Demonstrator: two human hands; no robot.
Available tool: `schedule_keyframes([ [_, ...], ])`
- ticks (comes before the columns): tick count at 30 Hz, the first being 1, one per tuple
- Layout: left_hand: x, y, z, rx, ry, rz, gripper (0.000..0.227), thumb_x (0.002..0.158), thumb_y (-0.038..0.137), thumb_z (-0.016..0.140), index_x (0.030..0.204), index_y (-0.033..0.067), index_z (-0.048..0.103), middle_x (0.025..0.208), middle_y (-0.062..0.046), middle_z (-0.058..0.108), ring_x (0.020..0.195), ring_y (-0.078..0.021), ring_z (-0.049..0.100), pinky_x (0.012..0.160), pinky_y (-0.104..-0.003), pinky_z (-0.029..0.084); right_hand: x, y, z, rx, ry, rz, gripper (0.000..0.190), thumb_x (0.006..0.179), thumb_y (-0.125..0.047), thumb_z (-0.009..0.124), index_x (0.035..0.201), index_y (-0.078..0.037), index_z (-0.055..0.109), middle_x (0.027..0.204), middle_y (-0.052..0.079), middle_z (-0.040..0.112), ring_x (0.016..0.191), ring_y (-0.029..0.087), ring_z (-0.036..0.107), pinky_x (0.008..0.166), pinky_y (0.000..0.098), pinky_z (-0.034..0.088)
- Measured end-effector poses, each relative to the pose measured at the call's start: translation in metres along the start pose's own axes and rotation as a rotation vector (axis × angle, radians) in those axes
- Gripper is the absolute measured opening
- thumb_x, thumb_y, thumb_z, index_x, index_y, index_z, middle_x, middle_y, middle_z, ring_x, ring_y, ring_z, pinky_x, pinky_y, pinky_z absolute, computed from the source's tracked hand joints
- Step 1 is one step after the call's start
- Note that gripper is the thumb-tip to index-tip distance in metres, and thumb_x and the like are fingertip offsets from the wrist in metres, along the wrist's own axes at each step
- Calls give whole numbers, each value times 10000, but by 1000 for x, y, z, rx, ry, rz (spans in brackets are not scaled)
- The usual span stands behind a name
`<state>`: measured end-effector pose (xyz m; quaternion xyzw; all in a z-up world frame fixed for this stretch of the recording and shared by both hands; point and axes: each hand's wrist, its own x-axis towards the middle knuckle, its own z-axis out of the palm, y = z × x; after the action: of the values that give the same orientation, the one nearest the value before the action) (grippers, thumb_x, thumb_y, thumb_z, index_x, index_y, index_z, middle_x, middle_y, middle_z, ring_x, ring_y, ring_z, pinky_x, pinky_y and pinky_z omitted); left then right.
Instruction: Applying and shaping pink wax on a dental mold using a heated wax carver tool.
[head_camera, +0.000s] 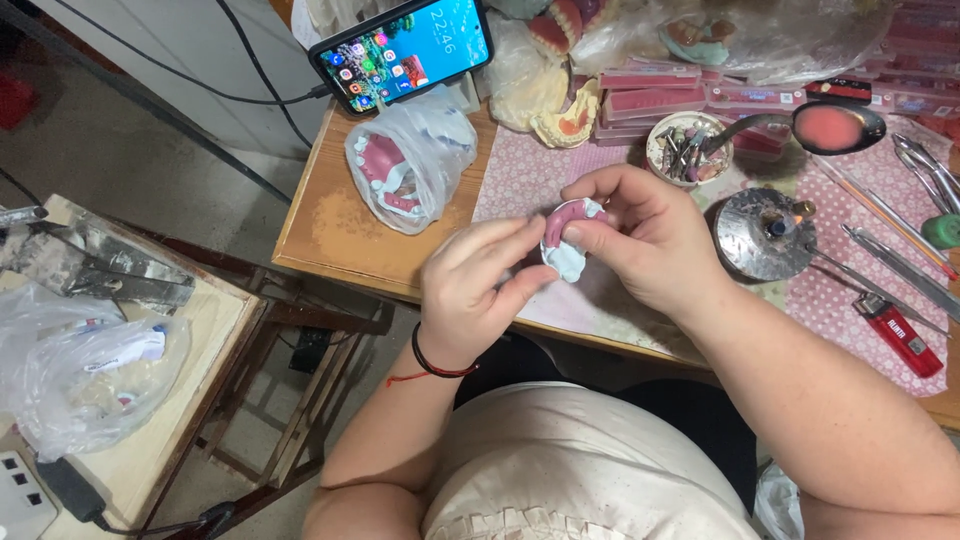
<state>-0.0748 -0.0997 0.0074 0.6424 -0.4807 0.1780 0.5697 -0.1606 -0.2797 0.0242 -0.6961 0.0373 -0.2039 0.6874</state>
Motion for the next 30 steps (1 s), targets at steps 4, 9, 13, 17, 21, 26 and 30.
schedule_keyframes([
  [4, -4, -9, -6, 47, 73, 49, 124, 846, 105, 869, 832, 104, 746, 1029, -64, 761, 864, -278, 736, 791, -387, 619, 0, 8, -12, -81, 40, -148, 301, 917, 9, 781, 1166, 45, 616, 991, 136, 678, 866, 158, 695, 765, 289, 611],
  [9, -11, -19, -18, 130, 90, 1, 455, 949, 114, 780, 1352, -37, 631, 804, 28, 782, 906, -177, 777, 1026, -388, 482, 1, 1, -18, -577, 59, -557, 177, 950, -2, 777, 1023, -1, 615, 1070, 169, 755, 964, 378, 765, 814, 434, 603],
  [13, -8, -19, -26, 275, 48, 50, 305, 950, -21, 685, 1219, 96, 766, 1233, -81, 758, 1176, -334, 662, 1065, -479, 465, 5, 4, -20, -727, 89, -837, 107, 1001, -95, 768, 974, -33, 684, 1080, 154, 778, 986, 390, 727, 856, 472, 605],
  [17, -17, -20, -21, 364, -175, -81, 307, 922, 77, 697, 1203, 165, 782, 1125, -42, 748, 1099, -323, 646, 952, -449, 458, 5, 9, -34, -783, 127, -758, 112, 1014, -72, 779, 1035, -20, 683, 1035, 130, 764, 928, 361, 705, 798, 456, 588],
  [21, -24, -17, -12, 428, -356, -84, 322, 932, 391, 762, 1190, 199, 781, 1066, 10, 676, 1079, -255, 594, 960, -442, 411, -1, 3, -26, -624, 148, -375, 270, 1007, 12, 792, 1196, 24, 600, 1043, 195, 742, 867, 322, 717, 699, 368, 573],
  [26, -16, -13, -13, 367, -462, -212, 247, 815, 316, 856, 998, 203, 733, 965, 45, 622, 1020, -242, 592, 939, -431, 395, 4, -1, -4, -119, 75, 111, 265, 970, 30, 627, 1234, 24, 652, 940, 113, 684, 709, 163, 706, 584, 277, 637],
  [30, -13, -15, -10, 355, -446, -213, 143, 842, 290, 832, 935, 264, 728, 817, 101, 665, 911, -179, 652, 879, -368, 413, 8, 4, -5, 15, 66, 198, 293, 954, 51, 598, 1246, 50, 615, 911, 103, 607, 636, 167, 709, 508, 257, 646],
])
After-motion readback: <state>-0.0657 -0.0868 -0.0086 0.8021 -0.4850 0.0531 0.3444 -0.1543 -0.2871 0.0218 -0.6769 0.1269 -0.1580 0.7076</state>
